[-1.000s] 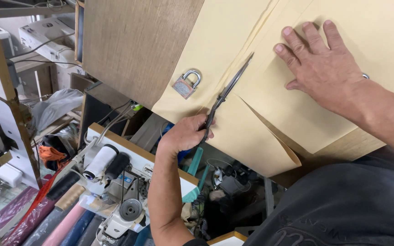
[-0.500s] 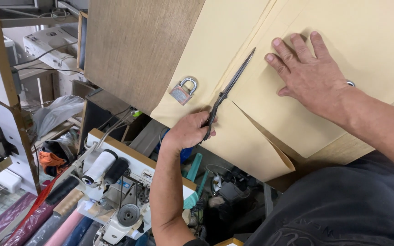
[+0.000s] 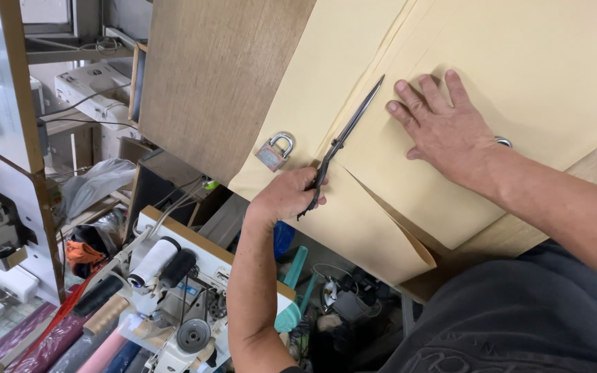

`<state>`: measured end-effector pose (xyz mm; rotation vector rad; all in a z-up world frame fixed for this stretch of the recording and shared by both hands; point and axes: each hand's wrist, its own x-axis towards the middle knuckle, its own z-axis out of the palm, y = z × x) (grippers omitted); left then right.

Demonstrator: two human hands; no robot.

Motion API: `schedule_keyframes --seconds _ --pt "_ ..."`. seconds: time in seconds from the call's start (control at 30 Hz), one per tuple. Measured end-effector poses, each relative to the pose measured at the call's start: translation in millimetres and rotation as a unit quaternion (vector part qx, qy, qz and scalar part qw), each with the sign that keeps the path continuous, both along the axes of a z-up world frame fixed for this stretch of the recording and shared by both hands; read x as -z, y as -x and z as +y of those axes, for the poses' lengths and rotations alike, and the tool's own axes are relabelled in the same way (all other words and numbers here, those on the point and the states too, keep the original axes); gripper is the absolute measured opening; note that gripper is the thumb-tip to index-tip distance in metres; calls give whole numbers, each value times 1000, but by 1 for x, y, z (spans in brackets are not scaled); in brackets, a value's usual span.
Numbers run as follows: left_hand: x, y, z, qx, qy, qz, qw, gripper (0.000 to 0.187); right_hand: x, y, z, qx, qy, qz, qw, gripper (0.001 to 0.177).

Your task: The person uses large shears to cut a piece of light-colored fabric laid out on a wooden table. They hold the fabric in place with their left hand while cutting along a straight line and then a curved edge. Metal padlocks are used to weigh down the fabric during the process.

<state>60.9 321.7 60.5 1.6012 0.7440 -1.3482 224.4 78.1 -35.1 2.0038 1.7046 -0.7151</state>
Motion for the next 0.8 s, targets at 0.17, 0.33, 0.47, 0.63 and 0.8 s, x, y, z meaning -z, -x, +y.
schedule_keyframes --seconds 0.17,0.33,0.47,0.63,0.8 --pt "18 -8 2 13 -22 -67 997 32 -18 2 0 35 -4 1 999 89" --pt "23 -15 0 17 -16 -84 996 28 -21 0 2 23 1 -6 1000 89" --pt "19 -17 -3 -7 -18 -56 998 29 -17 -1 1 25 -18 -1 1000 89" --pt "0 -49 -7 16 -14 -69 997 34 -15 -1 -2 21 -33 -5 999 90" --pt "11 -47 -9 -9 -25 -30 999 31 -16 -3 -1 24 -30 1 999 90"
